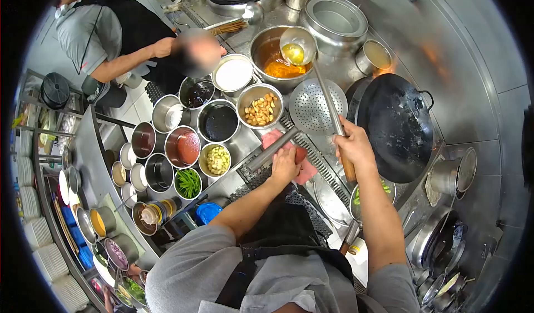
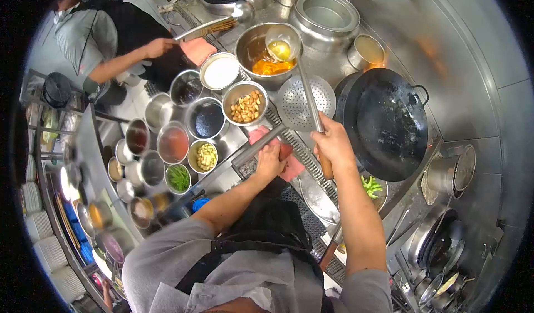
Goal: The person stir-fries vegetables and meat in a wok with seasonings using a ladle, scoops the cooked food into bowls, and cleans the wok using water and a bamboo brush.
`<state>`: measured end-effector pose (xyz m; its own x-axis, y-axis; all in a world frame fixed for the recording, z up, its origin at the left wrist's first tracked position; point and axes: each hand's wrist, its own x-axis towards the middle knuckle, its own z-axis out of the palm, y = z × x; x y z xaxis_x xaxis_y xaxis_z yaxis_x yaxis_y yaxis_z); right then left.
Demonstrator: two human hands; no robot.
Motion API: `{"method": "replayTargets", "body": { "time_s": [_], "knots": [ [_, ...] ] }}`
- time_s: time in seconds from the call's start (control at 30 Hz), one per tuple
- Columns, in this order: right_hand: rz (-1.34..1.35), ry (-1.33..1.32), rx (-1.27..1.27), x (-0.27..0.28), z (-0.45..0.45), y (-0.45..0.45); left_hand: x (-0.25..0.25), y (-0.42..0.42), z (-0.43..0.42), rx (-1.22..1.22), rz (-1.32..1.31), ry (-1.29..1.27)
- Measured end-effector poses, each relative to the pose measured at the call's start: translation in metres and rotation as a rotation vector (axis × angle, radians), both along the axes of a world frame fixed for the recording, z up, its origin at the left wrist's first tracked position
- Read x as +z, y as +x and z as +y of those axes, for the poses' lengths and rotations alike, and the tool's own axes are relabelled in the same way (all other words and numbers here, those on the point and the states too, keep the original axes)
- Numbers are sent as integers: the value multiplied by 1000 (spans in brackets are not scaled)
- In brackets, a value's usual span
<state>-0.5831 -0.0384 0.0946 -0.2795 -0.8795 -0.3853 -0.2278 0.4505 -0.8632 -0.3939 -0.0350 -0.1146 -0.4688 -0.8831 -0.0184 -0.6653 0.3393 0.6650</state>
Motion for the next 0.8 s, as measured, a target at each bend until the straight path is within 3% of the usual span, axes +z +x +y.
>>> {"method": "replayTargets", "body": {
  "time_s": [0.1,0.17,0.37,0.43,0.5,0.53,0.57,0.63,0.73,0.8],
  "knots": [
    [-232,-56,-136,3,32,-6,-1,-1,0,-16,-183,10],
    [-329,-118,-191,6,60,-15,2,-2,8,112,-83,-141],
    [-550,-320,-394,26,190,-62,-6,18,42,-27,97,-66],
    [-311,-304,-457,23,238,-76,-14,29,68,138,82,-185],
    [96,-208,-425,6,283,-99,-29,42,108,164,105,-117],
    [466,13,-353,13,299,-107,-39,42,138,175,101,-22],
    [952,-168,-148,-9,322,-127,-50,40,168,74,-72,131],
    [1091,-14,-124,-14,352,-144,-77,34,226,-191,-90,135],
    [1037,182,-173,-17,381,-142,-106,-1,285,-503,88,-12],
    [1056,-84,-160,-41,407,-135,-131,-28,305,-740,-34,95]
  ]
}}
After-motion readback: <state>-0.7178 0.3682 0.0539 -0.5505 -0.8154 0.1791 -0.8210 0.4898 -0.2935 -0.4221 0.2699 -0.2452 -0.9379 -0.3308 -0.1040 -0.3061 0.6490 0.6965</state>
